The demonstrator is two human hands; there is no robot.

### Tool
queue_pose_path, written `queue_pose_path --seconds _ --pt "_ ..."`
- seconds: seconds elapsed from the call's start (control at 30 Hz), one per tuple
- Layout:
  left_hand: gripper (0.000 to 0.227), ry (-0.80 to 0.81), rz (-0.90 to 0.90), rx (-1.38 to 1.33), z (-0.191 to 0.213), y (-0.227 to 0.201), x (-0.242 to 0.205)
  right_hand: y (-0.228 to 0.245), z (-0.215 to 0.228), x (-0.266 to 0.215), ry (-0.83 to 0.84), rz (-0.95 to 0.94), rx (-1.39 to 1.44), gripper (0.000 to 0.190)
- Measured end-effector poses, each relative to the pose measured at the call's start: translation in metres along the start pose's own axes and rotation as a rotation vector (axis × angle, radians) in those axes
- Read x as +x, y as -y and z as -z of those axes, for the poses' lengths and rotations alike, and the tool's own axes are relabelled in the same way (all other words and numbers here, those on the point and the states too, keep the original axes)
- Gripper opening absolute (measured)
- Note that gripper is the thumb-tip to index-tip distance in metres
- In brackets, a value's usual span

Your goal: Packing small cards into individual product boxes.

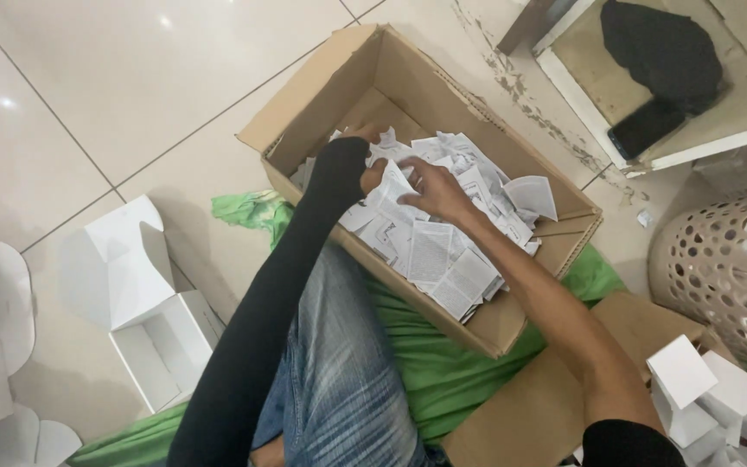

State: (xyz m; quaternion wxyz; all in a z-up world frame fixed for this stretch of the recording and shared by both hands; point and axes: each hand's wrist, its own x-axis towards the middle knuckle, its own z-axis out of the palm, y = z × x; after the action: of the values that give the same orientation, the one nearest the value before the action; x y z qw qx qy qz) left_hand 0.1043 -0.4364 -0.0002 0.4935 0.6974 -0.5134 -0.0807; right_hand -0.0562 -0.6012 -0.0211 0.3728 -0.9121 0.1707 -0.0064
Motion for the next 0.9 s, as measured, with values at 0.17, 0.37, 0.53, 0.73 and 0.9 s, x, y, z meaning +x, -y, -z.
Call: queue_pose_path --seconds 0.17,0.37,0.53,0.73,0.9 --pt "0.062 0.102 0.365 0.018 -0.038 0.052 0.001 -0.021 0.02 0.0 0.042 -0.141 0.317 0.039" --pt "0.065 0.173 0.699 -0.36 -0.017 0.023 0.003 -0.01 0.031 -0.014 -0.017 -0.243 0.651 0.039" --pt "0.041 0.163 0.536 -0.407 -0.029 0.047 -0.008 -0.022 0.031 -0.013 -0.139 -0.21 0.597 0.038" --pt "0.026 0.059 0.499 -0.42 -0.044 0.071 -0.014 -0.032 0.03 -0.012 -0.33 -0.107 0.357 0.028" --pt "0.046 -0.084 0.234 0.04 -0.09 0.123 -0.012 -0.004 0.047 -0.01 -0.313 0.235 0.292 0.019"
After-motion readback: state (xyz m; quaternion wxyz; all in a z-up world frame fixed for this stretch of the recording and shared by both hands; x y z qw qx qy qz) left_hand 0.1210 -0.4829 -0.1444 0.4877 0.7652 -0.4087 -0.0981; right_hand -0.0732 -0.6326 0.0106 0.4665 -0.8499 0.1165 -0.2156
